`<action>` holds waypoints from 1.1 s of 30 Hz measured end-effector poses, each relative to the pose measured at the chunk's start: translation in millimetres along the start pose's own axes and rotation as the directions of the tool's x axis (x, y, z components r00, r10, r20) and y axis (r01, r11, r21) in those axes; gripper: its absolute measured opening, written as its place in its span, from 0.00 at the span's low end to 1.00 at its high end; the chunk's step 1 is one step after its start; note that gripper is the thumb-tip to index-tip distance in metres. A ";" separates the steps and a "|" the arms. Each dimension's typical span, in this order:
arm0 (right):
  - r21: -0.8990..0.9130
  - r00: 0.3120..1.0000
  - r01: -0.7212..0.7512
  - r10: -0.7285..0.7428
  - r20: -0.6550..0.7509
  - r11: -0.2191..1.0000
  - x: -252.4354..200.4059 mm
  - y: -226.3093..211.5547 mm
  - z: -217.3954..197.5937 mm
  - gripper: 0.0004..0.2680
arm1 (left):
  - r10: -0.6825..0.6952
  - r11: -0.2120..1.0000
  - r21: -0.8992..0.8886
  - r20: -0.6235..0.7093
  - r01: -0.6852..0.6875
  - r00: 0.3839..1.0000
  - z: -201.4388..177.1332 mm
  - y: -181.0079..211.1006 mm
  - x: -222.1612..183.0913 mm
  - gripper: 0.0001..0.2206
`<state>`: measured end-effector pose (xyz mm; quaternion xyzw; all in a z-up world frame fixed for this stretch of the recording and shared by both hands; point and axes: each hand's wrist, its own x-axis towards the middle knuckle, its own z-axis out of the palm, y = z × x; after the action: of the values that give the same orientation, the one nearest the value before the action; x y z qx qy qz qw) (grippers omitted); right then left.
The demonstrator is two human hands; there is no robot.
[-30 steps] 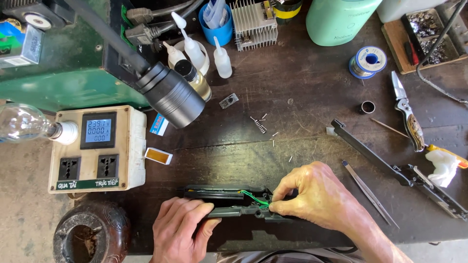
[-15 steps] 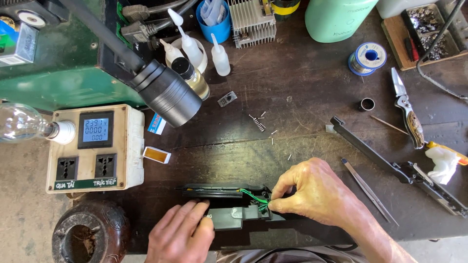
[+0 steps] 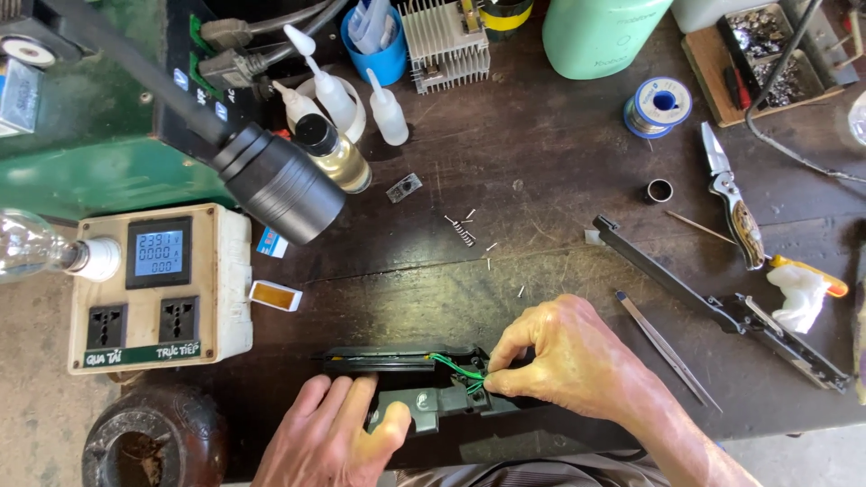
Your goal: Securing internal wiring and a circuit board into the plastic housing of a hair straightener during repair.
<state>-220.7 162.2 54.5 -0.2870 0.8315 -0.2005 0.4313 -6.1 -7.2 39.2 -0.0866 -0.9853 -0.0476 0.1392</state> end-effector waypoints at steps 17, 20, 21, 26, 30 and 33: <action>0.029 0.996 0.061 -0.063 0.060 0.998 6.0 10.1 -1.4 0.03 | -0.093 0.993 0.080 0.120 0.084 0.988 17.2 0.0 -11.2 0.26; 0.028 0.996 0.074 -0.075 0.047 0.997 5.6 8.8 -1.7 0.03 | -0.054 0.998 0.018 0.112 0.052 0.992 16.6 -4.1 -11.2 0.16; 0.033 0.996 0.073 -0.074 0.047 0.997 4.8 8.5 -2.1 0.03 | -0.005 0.999 0.033 0.127 0.001 0.992 16.6 -5.3 -11.1 0.13; 0.050 0.992 0.120 -0.122 0.039 0.992 7.1 14.9 1.2 0.03 | -0.021 0.998 0.054 0.064 0.017 0.998 8.7 5.6 -1.9 0.19; 0.040 0.993 0.110 -0.112 0.047 0.993 6.4 14.1 1.3 0.03 | -0.097 0.994 0.050 -0.040 0.099 0.995 22.2 16.7 -10.6 0.13; 0.051 0.992 0.113 -0.116 0.050 0.992 3.4 9.6 -1.9 0.03 | -0.162 0.986 -0.039 -0.019 0.161 0.987 30.7 21.0 -17.9 0.18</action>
<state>-226.8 167.4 47.9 -0.3290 0.7969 -0.2371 0.4478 6.5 14.2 6.2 -0.0084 -0.9864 -0.0783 0.1441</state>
